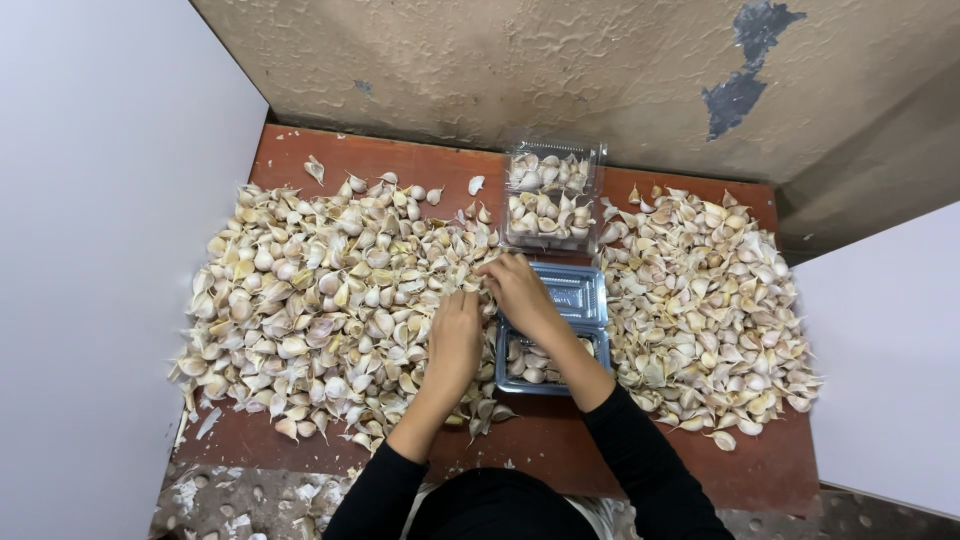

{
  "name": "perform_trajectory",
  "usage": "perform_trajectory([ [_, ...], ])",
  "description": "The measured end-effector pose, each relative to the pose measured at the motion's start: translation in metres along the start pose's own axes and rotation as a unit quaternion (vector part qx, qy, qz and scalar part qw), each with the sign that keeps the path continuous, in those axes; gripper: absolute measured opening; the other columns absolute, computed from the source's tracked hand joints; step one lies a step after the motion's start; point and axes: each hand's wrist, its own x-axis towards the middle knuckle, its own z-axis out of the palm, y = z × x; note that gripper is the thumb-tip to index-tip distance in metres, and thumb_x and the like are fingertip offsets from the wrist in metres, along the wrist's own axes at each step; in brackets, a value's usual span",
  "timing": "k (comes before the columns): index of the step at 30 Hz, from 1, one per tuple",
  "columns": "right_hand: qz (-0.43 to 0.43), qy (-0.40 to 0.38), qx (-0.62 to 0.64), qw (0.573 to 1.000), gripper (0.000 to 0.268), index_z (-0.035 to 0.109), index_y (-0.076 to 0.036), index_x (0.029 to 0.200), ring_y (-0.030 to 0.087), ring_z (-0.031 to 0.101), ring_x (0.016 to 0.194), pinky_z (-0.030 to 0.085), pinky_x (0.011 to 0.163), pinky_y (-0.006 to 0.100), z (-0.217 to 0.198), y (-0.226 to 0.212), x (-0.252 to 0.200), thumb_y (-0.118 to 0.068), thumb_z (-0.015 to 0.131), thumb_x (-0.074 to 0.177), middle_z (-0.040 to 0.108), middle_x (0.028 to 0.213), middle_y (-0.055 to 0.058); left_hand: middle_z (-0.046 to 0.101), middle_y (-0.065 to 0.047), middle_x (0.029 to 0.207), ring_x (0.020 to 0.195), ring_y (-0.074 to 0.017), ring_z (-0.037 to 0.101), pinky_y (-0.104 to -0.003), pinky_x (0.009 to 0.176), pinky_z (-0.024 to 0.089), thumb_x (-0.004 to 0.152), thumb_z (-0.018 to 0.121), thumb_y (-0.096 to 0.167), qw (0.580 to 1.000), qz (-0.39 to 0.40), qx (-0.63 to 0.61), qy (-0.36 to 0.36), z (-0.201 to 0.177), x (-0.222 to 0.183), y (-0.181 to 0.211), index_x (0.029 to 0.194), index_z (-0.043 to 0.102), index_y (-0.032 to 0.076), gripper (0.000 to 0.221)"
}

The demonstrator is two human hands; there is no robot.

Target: Sorting garlic cloves from a large pile into small plastic containers by hand

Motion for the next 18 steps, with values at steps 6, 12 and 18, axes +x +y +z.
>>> perform_trajectory([
  [6,0.047,-0.047,-0.077,0.995,0.022,0.068,-0.011,0.106,0.029,0.055,0.107,0.050,0.084,0.041,0.014,-0.010,0.007,-0.012,0.074,0.084,0.060,0.105,0.007,0.064,-0.004,0.093,0.091,-0.0262,0.057,-0.038,0.072,0.042,0.092,0.064,0.018,0.994,-0.027,0.102,0.018,-0.019,0.015,-0.009,0.099,0.069,0.016,0.008],
  [12,0.030,-0.016,-0.061,0.998,0.010,0.070,-0.017,0.090,0.027,0.057,0.103,0.048,0.086,0.040,0.028,0.008,0.009,-0.021,0.077,0.084,0.062,0.097,0.003,0.063,-0.004,0.099,0.095,-0.0264,0.054,-0.038,0.075,0.039,0.091,0.065,0.018,0.994,-0.039,0.098,0.002,-0.007,0.020,-0.022,0.104,0.069,0.017,0.014],
  [18,0.035,-0.016,-0.017,0.999,0.007,0.069,-0.024,0.094,0.027,0.061,0.099,0.050,0.085,0.041,0.021,0.007,0.003,-0.025,0.073,0.088,0.065,0.096,0.001,0.062,-0.003,0.100,0.097,-0.0276,0.054,-0.041,0.077,0.039,0.084,0.073,0.022,0.992,-0.057,0.114,-0.006,0.014,0.032,-0.033,0.100,0.070,0.020,0.017],
])
